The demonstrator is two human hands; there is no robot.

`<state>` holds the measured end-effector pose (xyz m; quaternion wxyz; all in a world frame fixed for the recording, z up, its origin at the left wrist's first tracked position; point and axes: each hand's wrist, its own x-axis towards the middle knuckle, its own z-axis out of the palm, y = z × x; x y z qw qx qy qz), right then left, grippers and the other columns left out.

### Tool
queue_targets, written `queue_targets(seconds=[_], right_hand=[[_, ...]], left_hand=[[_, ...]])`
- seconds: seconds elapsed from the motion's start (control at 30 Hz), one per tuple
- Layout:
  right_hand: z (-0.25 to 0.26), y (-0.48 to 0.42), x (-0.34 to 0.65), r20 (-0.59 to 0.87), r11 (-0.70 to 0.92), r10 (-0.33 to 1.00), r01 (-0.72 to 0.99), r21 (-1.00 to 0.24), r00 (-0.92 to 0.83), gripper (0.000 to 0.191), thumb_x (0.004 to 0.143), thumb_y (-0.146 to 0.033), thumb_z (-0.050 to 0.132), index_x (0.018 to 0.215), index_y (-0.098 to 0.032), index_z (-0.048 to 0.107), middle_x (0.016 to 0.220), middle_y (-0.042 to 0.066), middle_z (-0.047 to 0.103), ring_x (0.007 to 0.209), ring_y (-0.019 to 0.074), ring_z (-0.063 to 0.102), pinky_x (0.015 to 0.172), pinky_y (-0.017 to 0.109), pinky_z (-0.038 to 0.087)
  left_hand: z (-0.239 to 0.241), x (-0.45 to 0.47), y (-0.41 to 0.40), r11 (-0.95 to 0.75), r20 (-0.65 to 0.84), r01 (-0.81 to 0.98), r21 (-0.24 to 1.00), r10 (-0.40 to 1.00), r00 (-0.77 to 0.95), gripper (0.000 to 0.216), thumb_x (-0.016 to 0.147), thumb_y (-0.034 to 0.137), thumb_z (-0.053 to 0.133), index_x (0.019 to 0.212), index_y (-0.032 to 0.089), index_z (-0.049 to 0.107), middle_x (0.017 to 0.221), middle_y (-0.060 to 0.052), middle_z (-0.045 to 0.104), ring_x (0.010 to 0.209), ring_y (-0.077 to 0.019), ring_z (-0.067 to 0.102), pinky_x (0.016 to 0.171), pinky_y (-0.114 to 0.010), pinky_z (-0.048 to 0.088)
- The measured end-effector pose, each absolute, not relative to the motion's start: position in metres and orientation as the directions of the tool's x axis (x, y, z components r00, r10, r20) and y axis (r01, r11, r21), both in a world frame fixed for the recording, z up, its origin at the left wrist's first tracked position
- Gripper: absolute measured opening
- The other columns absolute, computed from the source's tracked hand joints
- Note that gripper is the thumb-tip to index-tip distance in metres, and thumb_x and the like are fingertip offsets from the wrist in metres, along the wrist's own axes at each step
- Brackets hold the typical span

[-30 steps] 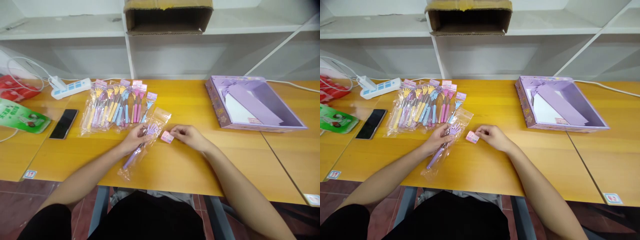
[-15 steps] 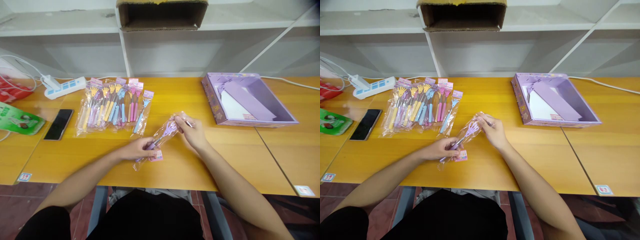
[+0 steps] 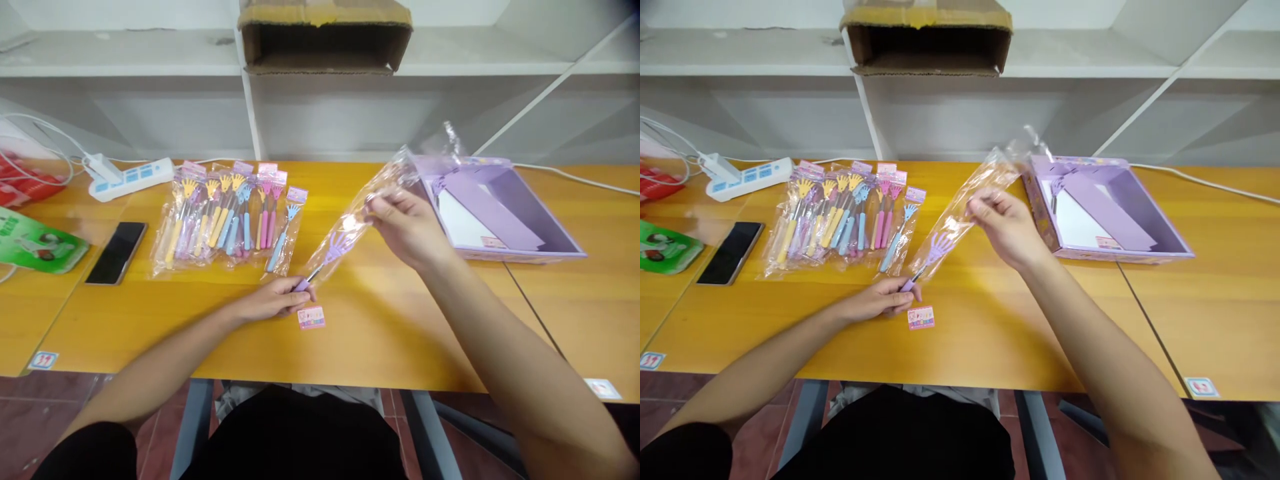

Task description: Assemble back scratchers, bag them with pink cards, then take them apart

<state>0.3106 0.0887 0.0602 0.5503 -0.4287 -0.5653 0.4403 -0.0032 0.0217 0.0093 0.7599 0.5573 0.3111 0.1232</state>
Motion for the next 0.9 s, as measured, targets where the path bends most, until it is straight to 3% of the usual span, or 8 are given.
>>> queue_targets(seconds=[0.1,0.17,0.3,0.43,0.53,0.67,0.77,0.9], right_hand=[[0.051,0.123,0.342,0.274,0.24,0.943,0.184,-0.953,0.189,0.021,0.104,-0.043,0.066,0.099,-0.023,0.063,0.094,0.003,0.066,0.083,0.0125,0.064,0.076,0.03,0.055],[0.044,0.151,0.367,0.157,0.027,0.958,0.472,-0.881,0.239,0.013,0.107,-0.029,0.059,0.1,-0.019,0.064,0.089,0.003,0.067,0.076,0.0089,0.061,0.076,0.028,0.052],[0.028,0.185,0.393,0.015,-0.182,0.959,0.66,-0.729,0.282,0.016,0.099,-0.024,0.071,0.092,-0.01,0.071,0.078,0.008,0.07,0.076,0.0148,0.063,0.081,0.035,0.051],[0.014,0.173,0.379,0.234,-0.246,0.922,0.932,-0.265,0.31,0.047,0.106,-0.035,0.062,0.135,0.001,0.065,0.129,0.033,0.067,0.119,0.0342,0.064,0.098,0.047,0.049],[0.001,0.143,0.355,0.308,-0.069,0.948,0.996,-0.054,0.083,0.047,0.11,-0.034,0.048,0.144,-0.005,0.062,0.143,0.031,0.061,0.127,0.0385,0.06,0.101,0.05,0.049],[-0.016,0.107,0.335,0.169,0.017,0.986,0.999,-0.043,-0.01,0.05,0.11,-0.047,0.044,0.134,-0.011,0.069,0.139,0.025,0.066,0.125,0.0394,0.061,0.103,0.052,0.051],[-0.013,0.093,0.332,0.232,-0.038,0.971,0.996,-0.08,0.055,0.053,0.109,-0.044,0.045,0.139,-0.006,0.064,0.15,0.03,0.06,0.137,0.0433,0.054,0.111,0.058,0.047],[0.005,0.065,0.31,0.24,0.18,0.966,0.913,-0.366,-0.094,0.04,0.106,-0.043,0.053,0.127,-0.012,0.068,0.132,0.024,0.069,0.119,0.0354,0.065,0.103,0.048,0.052]], left_hand=[[0.005,-0.003,0.022,0.382,-0.324,0.13,0.915,0.506,0.799,0.047,0.098,0.062,0.07,0.109,0.018,0.061,0.067,0.009,0.04,0.052,-0.0077,0.03,0.049,-0.023,0.021],[0.003,-0.002,0.021,0.409,-0.309,0.094,0.908,0.5,0.809,0.044,0.101,0.062,0.064,0.107,0.019,0.058,0.068,0.009,0.043,0.049,-0.0067,0.027,0.048,-0.022,0.019],[0.0,0.0,0.019,0.426,-0.3,0.036,0.904,0.572,0.764,0.037,0.104,0.059,0.058,0.105,0.024,0.045,0.066,0.009,0.054,0.044,-0.0061,0.025,0.044,-0.02,0.017],[0.001,0.001,0.017,0.401,-0.283,0.021,0.916,0.606,0.743,0.041,0.102,0.062,0.061,0.105,0.027,0.04,0.066,0.009,0.056,0.042,-0.0059,0.027,0.044,-0.019,0.018],[0.002,0.002,0.017,0.404,-0.274,-0.013,0.915,0.642,0.716,0.043,0.102,0.062,0.063,0.103,0.027,0.039,0.066,0.011,0.053,0.043,-0.0054,0.028,0.045,-0.018,0.017],[-0.001,0.002,0.019,0.386,-0.237,-0.07,0.92,0.689,0.685,0.043,0.101,0.062,0.065,0.104,0.027,0.04,0.067,0.01,0.054,0.044,-0.0057,0.029,0.045,-0.018,0.018],[-0.002,0.001,0.02,0.353,-0.212,-0.073,0.933,0.7,0.682,0.041,0.102,0.061,0.063,0.107,0.026,0.042,0.068,0.01,0.054,0.045,-0.0062,0.028,0.046,-0.02,0.019],[0.001,-0.001,0.019,0.204,-0.151,-0.005,0.979,0.741,0.654,0.038,0.107,0.061,0.056,0.105,0.024,0.045,0.077,0.006,0.058,0.052,-0.0081,0.037,0.052,-0.023,0.027]])
